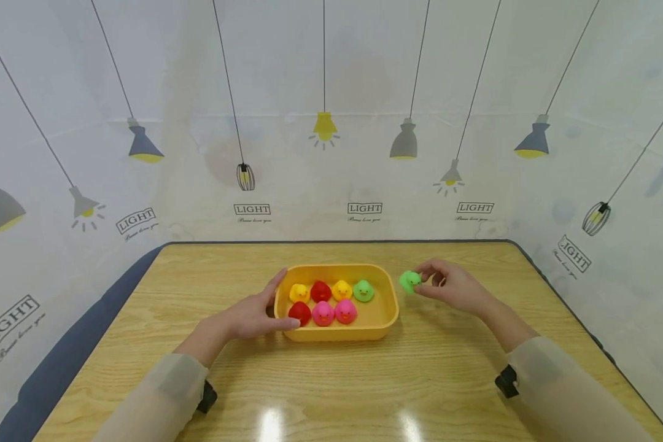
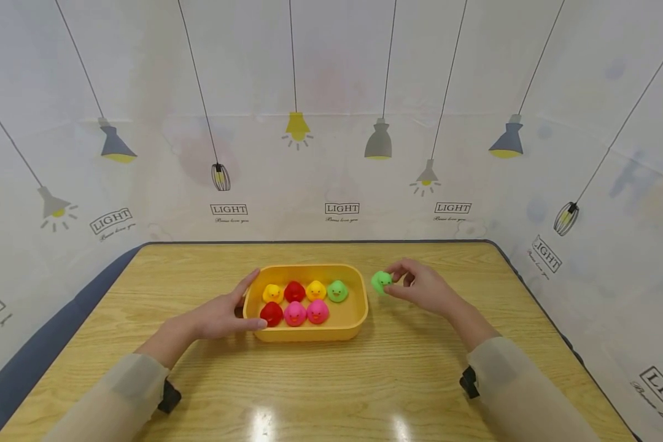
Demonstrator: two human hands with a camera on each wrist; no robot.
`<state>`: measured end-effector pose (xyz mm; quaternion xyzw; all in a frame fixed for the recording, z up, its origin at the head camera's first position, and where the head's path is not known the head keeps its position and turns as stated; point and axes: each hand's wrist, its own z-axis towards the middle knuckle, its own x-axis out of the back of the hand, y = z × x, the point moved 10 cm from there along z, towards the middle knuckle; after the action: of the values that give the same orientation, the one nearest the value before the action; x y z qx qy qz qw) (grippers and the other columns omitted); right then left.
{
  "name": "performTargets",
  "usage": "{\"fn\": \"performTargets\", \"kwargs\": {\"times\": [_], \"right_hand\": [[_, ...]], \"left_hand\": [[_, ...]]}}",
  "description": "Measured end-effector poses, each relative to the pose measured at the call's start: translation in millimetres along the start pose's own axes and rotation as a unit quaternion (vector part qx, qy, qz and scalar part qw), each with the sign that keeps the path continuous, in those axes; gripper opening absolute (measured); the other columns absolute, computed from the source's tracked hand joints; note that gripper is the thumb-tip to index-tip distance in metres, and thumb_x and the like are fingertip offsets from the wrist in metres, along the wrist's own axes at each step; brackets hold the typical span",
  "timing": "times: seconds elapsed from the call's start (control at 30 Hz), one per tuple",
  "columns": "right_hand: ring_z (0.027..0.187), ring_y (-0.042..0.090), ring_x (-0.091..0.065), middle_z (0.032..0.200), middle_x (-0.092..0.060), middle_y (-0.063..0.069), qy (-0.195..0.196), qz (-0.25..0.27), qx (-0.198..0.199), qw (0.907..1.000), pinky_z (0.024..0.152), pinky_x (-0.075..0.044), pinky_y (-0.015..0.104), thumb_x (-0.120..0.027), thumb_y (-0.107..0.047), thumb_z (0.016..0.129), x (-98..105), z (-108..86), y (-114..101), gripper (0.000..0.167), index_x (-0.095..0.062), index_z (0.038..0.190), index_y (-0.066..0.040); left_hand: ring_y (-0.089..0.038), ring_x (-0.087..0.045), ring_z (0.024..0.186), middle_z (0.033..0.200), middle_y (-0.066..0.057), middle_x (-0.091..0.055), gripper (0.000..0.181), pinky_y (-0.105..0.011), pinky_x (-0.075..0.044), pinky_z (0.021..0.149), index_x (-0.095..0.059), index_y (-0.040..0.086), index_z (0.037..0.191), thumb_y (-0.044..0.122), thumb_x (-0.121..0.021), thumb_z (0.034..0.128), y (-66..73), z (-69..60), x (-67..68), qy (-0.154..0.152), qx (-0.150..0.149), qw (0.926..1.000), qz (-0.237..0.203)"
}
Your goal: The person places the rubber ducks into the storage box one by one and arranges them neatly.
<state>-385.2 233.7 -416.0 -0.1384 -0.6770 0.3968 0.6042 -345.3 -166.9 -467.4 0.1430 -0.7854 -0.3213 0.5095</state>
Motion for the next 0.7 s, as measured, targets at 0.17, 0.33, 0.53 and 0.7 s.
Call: {"fn": "performTargets", "kwargs": {"times": [0.17, 0.33, 0.53, 0.7], "right_hand": [[0.094, 0.021, -0.057, 0.114, -0.068, 0.006, 0.009, -0.003, 0.023, 0.9997, 0.073, -0.051, 0.028, -0.084, -0.033, 0.099, 1.4, -1.3, -21.1, 0.04, -0.072, 0.132, -0.012], [0.089, 0.022, -0.058, 0.11, -0.069, 0.008, 0.011, 0.004, 0.052, 0.9986, 0.071, -0.051, 0.027, -0.086, -0.027, 0.097, -5.8, 0.5, -43.7, 0.036, -0.074, 0.127, -0.011], [0.086, 0.019, -0.058, 0.108, -0.07, 0.012, 0.007, 0.01, 0.069, 0.9976, 0.07, -0.051, 0.025, -0.088, -0.026, 0.095, -18.6, 4.6, -56.9, 0.034, -0.075, 0.124, -0.011], [0.088, 0.019, -0.059, 0.106, -0.071, 0.011, 0.007, -0.002, 0.093, 0.9957, 0.073, -0.051, 0.026, -0.088, -0.025, 0.095, -27.7, 8.3, -64.7, 0.034, -0.077, 0.123, -0.011]], "left_hand": [[-0.034, -0.058, 0.139, 0.17, -0.017, -0.048, 0.128, -0.063, -0.042, 0.127, 0.005, 0.041, 0.177, 0.075, -0.079, 0.0867, -1.3, 0.7, -0.3, 0.0, 0.003, 1.0, 0.001], [-0.035, -0.058, 0.137, 0.17, -0.02, -0.048, 0.128, -0.064, -0.042, 0.126, 0.006, 0.042, 0.176, 0.076, -0.079, 0.0867, -1.7, -0.1, 0.0, 0.0, 0.007, 1.0, 0.005], [-0.036, -0.059, 0.138, 0.17, -0.02, -0.048, 0.128, -0.064, -0.043, 0.126, 0.006, 0.043, 0.176, 0.077, -0.078, 0.0861, -2.4, -0.1, -0.3, 0.001, 0.007, 1.0, 0.007], [-0.042, -0.055, 0.147, 0.172, -0.023, -0.044, 0.128, -0.065, -0.038, 0.128, 0.008, 0.041, 0.176, 0.077, -0.077, 0.0876, -1.6, 0.8, -0.8, 0.0, -0.004, 0.9999, 0.013]]}}
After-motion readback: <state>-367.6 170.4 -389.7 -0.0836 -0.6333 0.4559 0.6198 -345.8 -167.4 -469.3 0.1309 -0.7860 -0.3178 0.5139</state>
